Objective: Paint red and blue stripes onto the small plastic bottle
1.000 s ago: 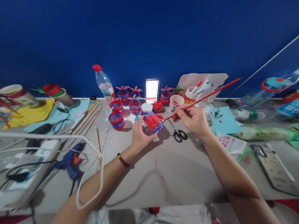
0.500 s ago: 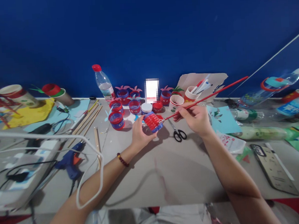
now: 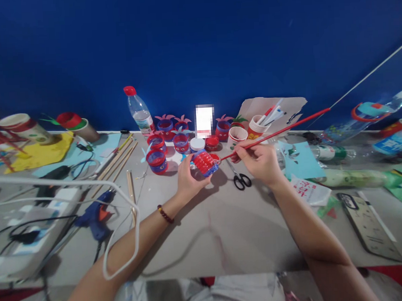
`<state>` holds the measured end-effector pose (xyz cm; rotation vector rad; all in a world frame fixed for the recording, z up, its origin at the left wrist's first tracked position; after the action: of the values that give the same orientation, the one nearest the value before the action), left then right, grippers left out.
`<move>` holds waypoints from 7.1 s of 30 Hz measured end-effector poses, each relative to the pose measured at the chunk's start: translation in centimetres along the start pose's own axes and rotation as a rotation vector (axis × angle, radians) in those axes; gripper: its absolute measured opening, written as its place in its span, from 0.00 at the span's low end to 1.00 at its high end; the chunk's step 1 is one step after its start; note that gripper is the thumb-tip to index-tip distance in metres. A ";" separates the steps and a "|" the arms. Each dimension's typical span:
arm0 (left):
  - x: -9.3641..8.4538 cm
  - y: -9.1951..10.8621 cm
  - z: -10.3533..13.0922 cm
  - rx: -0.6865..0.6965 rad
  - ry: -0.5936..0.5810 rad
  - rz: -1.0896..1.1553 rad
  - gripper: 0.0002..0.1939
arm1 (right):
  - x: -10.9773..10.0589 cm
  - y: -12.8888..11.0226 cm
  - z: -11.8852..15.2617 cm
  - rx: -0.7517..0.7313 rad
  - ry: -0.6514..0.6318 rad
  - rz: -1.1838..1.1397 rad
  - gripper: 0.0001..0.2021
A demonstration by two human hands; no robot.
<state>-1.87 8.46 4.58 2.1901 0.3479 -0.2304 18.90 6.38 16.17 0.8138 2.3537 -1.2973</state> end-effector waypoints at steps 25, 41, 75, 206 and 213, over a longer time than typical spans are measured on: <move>0.1 -0.7 0.4 -0.046 0.003 0.067 0.42 | 0.3 0.7 -0.2 0.118 0.004 -0.164 0.18; 0.8 0.0 0.3 -0.047 -0.109 0.139 0.45 | -0.2 1.1 -0.5 0.135 0.053 -0.300 0.13; 0.5 0.5 0.1 -0.036 -0.071 0.090 0.41 | 0.6 -0.6 0.3 -0.165 0.006 -0.021 0.07; 0.5 1.7 0.2 0.134 -0.119 -0.025 0.43 | 0.0 1.6 -0.5 0.165 0.033 -0.311 0.20; 0.7 1.5 0.3 0.127 -0.126 -0.041 0.43 | -0.2 1.2 -0.3 0.148 0.032 -0.296 0.18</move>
<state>-0.71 7.47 5.36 2.2812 0.3148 -0.4210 19.79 7.10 15.64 0.5429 2.4981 -1.6027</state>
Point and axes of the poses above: each hand's wrist, its own z-axis away from the middle knuckle, its own x-axis out of the palm, y = z × x, the point moved 8 cm from there along -z, towards the middle knuckle, and after that the axes turned 11 degrees about z, right-handed, at the moved point
